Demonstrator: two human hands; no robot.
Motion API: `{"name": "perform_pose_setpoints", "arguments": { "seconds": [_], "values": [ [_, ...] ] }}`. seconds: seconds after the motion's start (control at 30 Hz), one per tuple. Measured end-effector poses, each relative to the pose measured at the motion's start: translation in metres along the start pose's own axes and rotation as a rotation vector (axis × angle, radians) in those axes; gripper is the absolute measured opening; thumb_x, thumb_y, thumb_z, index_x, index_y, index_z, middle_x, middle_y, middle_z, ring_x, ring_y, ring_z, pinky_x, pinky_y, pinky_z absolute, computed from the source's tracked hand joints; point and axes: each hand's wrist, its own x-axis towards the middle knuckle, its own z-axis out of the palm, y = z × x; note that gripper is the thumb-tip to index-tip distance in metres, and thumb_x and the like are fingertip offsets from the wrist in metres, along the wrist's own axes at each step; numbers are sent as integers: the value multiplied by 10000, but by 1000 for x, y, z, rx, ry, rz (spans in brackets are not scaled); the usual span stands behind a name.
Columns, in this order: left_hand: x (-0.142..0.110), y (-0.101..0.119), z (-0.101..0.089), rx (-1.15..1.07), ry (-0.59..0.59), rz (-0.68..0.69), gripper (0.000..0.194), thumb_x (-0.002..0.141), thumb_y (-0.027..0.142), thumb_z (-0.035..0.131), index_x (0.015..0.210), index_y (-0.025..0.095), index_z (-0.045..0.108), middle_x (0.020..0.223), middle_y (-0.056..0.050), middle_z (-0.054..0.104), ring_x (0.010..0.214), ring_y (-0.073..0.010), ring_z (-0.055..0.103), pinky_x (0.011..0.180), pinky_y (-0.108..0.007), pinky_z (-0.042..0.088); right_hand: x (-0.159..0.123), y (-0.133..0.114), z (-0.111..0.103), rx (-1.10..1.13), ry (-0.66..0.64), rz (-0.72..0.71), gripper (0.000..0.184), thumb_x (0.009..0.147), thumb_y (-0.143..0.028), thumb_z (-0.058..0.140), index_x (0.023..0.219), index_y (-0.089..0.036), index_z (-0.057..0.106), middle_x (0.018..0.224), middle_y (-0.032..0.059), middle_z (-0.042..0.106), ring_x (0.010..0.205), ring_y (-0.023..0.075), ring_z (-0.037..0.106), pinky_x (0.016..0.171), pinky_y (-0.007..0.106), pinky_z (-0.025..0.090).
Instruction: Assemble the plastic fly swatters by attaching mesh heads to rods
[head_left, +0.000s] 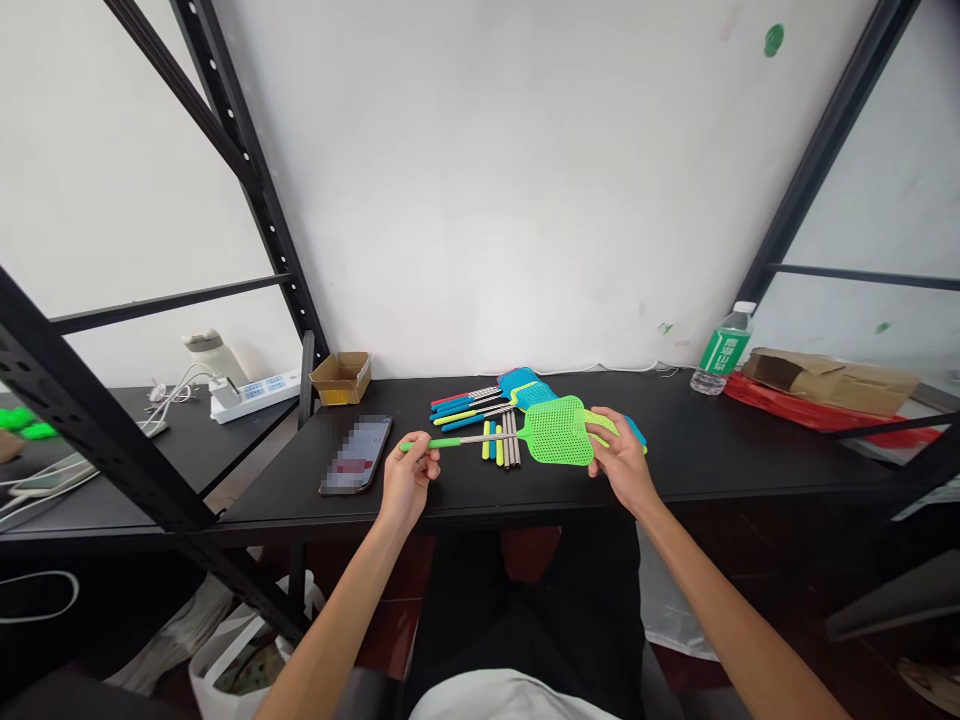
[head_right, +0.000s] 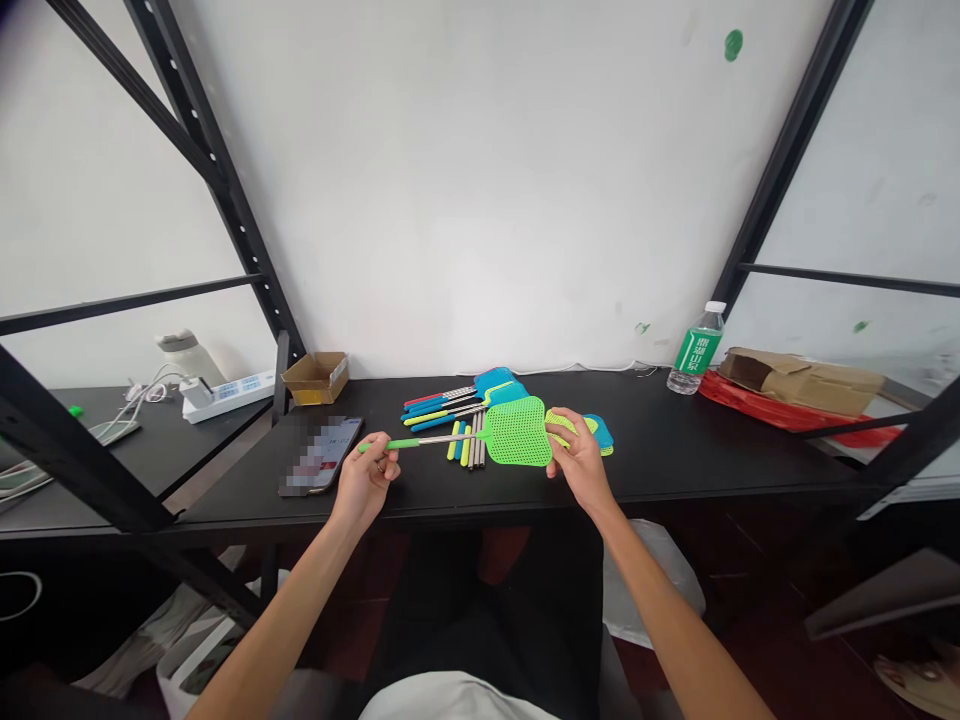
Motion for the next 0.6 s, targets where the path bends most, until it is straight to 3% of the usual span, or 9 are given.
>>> {"name": "perform_pose_setpoints", "arguments": {
  "seconds": [0.17,0.37,0.5,0.6],
  "values": [
    [0,0,0,-10,-3,-3,243,775,349,747,851,172,598,663,14,569,499,-66,466,481,-206,367,0,-1,0,-48,-13,-17,434,822,-438,693,1206,-278,567,1168,87,633,639,145,591,429,245,469],
    [-1,2,1,3,-12,-11,253,770,362,747,839,174,592,658,17,570,490,-62,466,484,-208,376,3,1,-1,-98,35,-53,375,809,-459,690,1125,-266,638,1187,109,641,964,262,644,473,230,460],
    [-1,2,1,2,0,-4,268,758,366,757,839,173,588,651,18,566,484,-61,460,472,-204,373,3,3,-1,-90,39,-57,356,807,-454,679,1101,-255,651,1187,101,635,949,256,631,448,226,438],
    [-1,2,1,-1,-5,-2,266,760,361,758,847,173,592,656,16,567,490,-60,464,474,-201,378,3,5,0,-56,46,-61,304,793,-403,686,1060,-258,670,1192,82,622,806,197,623,448,237,425]
  ]
}}
